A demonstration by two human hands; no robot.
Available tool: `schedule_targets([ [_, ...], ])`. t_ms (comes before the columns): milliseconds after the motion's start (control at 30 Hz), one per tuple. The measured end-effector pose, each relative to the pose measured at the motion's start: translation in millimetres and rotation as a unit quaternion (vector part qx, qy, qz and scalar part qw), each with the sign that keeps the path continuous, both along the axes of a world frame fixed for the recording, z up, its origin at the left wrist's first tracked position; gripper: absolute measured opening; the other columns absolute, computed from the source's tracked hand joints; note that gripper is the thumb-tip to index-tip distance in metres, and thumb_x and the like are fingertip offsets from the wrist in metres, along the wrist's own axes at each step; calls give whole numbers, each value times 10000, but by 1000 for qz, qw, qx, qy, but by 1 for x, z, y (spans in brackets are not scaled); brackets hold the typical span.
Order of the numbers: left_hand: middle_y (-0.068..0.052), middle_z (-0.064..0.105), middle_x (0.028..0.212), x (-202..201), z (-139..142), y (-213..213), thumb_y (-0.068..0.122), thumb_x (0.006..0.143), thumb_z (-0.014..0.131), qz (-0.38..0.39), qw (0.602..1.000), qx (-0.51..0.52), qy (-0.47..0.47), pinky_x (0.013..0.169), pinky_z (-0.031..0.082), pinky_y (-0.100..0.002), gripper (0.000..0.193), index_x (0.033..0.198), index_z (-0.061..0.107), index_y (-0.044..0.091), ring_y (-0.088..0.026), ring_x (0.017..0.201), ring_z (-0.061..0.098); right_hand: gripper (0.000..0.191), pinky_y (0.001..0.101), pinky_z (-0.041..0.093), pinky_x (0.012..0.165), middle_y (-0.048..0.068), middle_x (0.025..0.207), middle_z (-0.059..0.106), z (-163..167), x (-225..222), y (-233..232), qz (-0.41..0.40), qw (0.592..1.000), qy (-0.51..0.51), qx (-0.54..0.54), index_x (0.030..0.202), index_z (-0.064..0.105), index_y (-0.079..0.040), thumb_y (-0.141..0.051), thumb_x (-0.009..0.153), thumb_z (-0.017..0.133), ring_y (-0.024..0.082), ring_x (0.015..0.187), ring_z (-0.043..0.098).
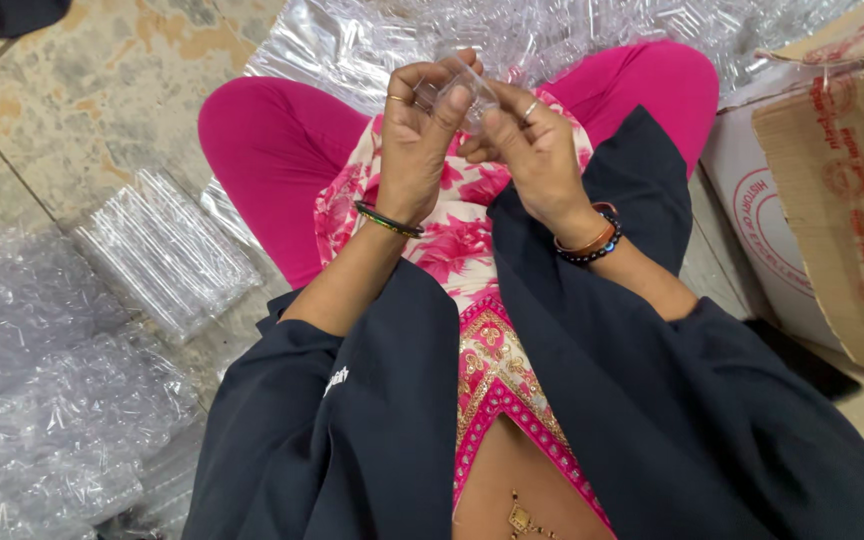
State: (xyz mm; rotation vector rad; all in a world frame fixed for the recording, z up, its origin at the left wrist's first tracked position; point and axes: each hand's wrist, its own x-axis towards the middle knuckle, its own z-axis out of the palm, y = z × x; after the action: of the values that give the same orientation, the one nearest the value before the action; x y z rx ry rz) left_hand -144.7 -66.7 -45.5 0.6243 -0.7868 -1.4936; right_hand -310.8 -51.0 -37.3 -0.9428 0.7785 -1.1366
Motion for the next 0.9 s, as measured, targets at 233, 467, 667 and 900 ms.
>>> schedule_targets([
  [233, -189, 544, 1493, -4, -15, 2, 116, 1059, 677, -16, 1000, -10, -19, 1080, 528, -424, 385, 1361, 439, 104, -274, 1437, 528, 573, 321, 593, 836, 98, 1091, 693, -17, 0, 14, 73, 990, -94, 71, 1581, 336, -65, -96, 1075, 601, 139, 896, 671],
  [467, -138, 596, 1294, 19, -37, -3, 197, 1057, 652, 79, 995, 18, -62, 1023, 597, -371, 397, 1368, 425, 102, -258, 1173, 656, 550, 339, 565, 862, 132, 1161, 663, -24, -23, -3, 65, 918, 326, -215, 1490, 483, 0, -53, 989, 701, 217, 995, 660],
  [667, -93, 646, 937, 82, -64, -25, 314, 1120, 572, 140, 983, 99, -68, 592, 523, -290, 326, 1281, 458, 54, -166, 736, 644, 239, 377, 582, 856, 146, 1150, 662, -46, -79, -49, -95, 801, 544, -231, 1239, 689, -24, -122, 1035, 764, 290, 986, 715],
  [900, -55, 680, 1018, 45, -93, -22, 294, 1040, 579, 31, 988, 100, -116, 602, 571, -262, 400, 1351, 464, 71, -121, 740, 676, 384, 439, 530, 687, 204, 1111, 578, -94, -35, -65, -97, 681, 644, -336, 1196, 694, -13, -68, 821, 756, 379, 836, 664],
])
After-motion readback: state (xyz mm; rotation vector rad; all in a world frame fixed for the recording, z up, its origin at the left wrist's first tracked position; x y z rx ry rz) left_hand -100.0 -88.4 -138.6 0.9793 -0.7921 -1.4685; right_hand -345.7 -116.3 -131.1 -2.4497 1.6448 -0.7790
